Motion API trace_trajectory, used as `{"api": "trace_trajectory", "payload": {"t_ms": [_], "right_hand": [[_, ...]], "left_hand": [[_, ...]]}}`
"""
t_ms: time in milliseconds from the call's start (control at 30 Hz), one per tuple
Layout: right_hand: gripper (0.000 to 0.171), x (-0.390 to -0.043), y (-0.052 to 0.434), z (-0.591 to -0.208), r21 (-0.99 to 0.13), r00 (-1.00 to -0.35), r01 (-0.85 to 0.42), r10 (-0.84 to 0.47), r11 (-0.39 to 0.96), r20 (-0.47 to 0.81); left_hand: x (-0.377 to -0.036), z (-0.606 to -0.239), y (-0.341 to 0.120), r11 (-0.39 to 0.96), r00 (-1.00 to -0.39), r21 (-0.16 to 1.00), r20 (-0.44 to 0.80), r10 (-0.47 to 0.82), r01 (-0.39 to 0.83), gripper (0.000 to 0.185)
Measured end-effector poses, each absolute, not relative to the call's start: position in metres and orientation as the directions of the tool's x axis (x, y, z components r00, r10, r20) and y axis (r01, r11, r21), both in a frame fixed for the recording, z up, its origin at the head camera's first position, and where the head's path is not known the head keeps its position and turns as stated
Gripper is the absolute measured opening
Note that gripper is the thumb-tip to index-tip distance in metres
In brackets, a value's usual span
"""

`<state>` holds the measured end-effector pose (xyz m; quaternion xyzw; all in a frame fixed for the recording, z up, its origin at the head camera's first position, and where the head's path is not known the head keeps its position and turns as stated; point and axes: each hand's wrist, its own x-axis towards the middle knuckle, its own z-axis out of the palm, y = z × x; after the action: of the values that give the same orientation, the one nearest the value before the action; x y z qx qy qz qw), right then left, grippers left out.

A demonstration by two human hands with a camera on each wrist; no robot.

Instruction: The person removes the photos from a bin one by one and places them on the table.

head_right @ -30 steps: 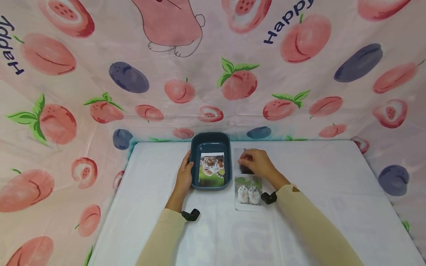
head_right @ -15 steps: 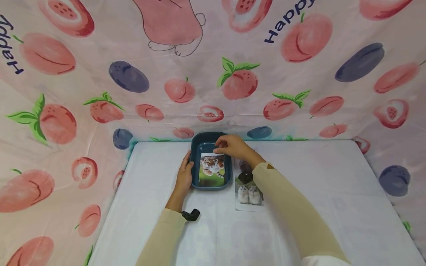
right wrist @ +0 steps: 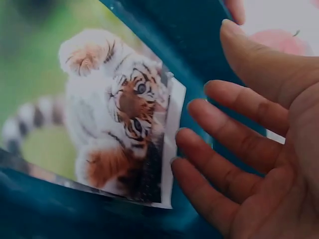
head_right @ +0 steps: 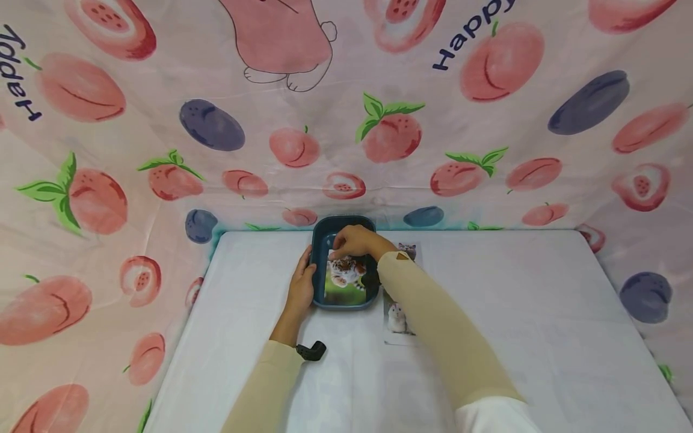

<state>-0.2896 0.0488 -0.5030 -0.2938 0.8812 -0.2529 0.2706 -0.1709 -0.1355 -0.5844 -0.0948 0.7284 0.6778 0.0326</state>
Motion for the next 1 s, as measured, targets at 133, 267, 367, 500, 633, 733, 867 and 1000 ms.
{"api": "trace_trajectory", "payload": {"t_ms": [133,267,367,500,633,733,867,1000], "right_hand": [[0.039,-0.292,0.043,-0.508,-0.559,-0.679,-0.365,-0.624,0.744,-0.387],[0.035,-0.293,0.040,-0.513,-0.534,-0.686,-0.341,-0.593,0.774,-0.422],[0.030,-0.293,0.038,-0.517,-0.531,-0.684,-0.340,-0.591,0.777,-0.427],[0.025,-0.293,0.037,-0.521,-0.534,-0.676,-0.342,-0.598,0.773,-0.432],[0.022,-0.292,0.038,-0.520,-0.538,-0.678,-0.349,-0.603,0.767,-0.420],[0.020,-0.292,0.039,-0.516,-0.554,-0.678,-0.358,-0.617,0.751,-0.399],[0.013,-0.290,0.044,-0.513,-0.594,-0.663,-0.346,-0.638,0.726,-0.393],[0.014,-0.287,0.049,-0.510,-0.634,-0.631,-0.312,-0.653,0.707,-0.418]], "left_hand": [[-0.171,-0.583,-0.134,0.054,-0.982,0.983,-0.169,-0.090,-0.174,0.051],[-0.171,-0.583,-0.134,0.051,-0.981,0.984,-0.168,-0.096,-0.173,0.051],[-0.171,-0.583,-0.134,0.047,-0.981,0.984,-0.166,-0.098,-0.171,0.050],[-0.170,-0.582,-0.134,0.047,-0.981,0.984,-0.164,-0.103,-0.169,0.050],[-0.170,-0.582,-0.134,0.052,-0.980,0.983,-0.168,-0.104,-0.175,0.050],[-0.171,-0.583,-0.134,0.059,-0.981,0.983,-0.166,-0.099,-0.172,0.051],[-0.171,-0.583,-0.134,0.071,-0.982,0.984,-0.158,-0.099,-0.165,0.051],[-0.171,-0.582,-0.134,0.075,-0.982,0.983,-0.158,-0.104,-0.166,0.051]]}}
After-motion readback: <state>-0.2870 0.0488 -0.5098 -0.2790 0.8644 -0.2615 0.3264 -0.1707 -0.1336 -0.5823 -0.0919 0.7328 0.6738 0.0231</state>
